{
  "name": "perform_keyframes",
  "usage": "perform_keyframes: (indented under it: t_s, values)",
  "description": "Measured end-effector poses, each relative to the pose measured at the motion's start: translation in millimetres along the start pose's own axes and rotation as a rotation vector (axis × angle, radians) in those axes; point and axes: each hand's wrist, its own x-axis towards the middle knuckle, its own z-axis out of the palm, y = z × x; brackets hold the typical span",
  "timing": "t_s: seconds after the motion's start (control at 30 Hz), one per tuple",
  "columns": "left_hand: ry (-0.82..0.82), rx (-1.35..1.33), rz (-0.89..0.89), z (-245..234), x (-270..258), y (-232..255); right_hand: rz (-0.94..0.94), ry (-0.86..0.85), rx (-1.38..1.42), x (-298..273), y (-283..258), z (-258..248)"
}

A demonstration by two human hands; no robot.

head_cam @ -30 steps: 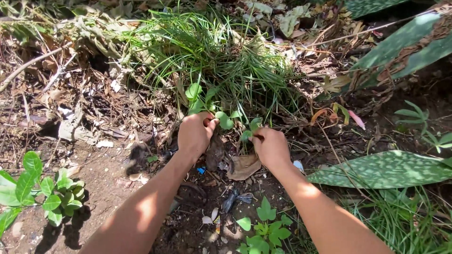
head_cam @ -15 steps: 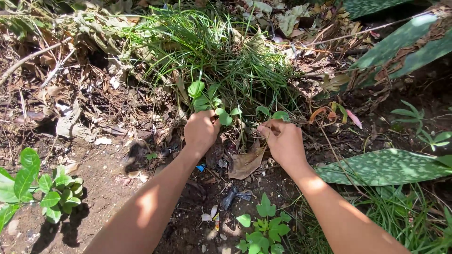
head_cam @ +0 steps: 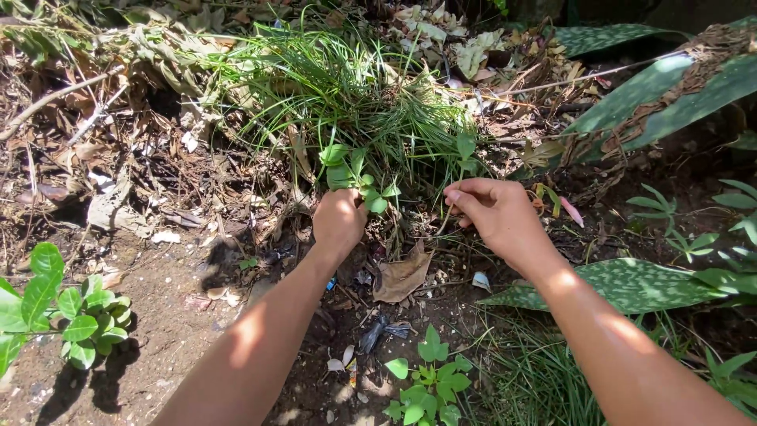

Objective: Pulling grass and weeds from the soil by hand in an outdoor area.

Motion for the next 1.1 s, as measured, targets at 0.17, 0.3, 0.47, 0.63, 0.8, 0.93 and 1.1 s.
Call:
perform_keyframes:
  t_s: [0.17, 0.3, 0.47, 0.63, 0.8, 0.93, 1.1]
  values:
    - [-0.079, -0.023, -0.04, -12.5, 0.8, 3.8, 0.016, -0.01, -0.194, 21.1, -20.7, -9.5]
    - [-0.255, 0.124, -0.04, -44.0, 15.0, 20.4, 0.05, -0.082, -0.26, 53.3, -42.4, -22.2]
    - [-0.587, 0.365, 0.104, -106.6, 34.1, 56.4, -0.032, -0.115, -0.407, 95.3, -74.6, -36.6]
    - [-0.532, -0.462, 0.071, -145.1, 57.2, 119.6, -0.06, -0.061, -0.447, 118.8, -105.6, -29.8]
    - [-0.469, -0.644, 0.1, -113.8, 109.6, 123.2, -0.104, -0.148, -0.435, 145.6, -104.4, -21.0]
    - [-0.39, -0.927, 0.112, -92.4, 121.9, 121.4, -0.149, -0.101, -0.468, 166.5, -90.6, -30.9]
    - [-0.127, -0.755, 0.123, -62.2, 108.1, 94.2, -0.163, 0.022, -0.355, 145.8, -48.1, -85.2]
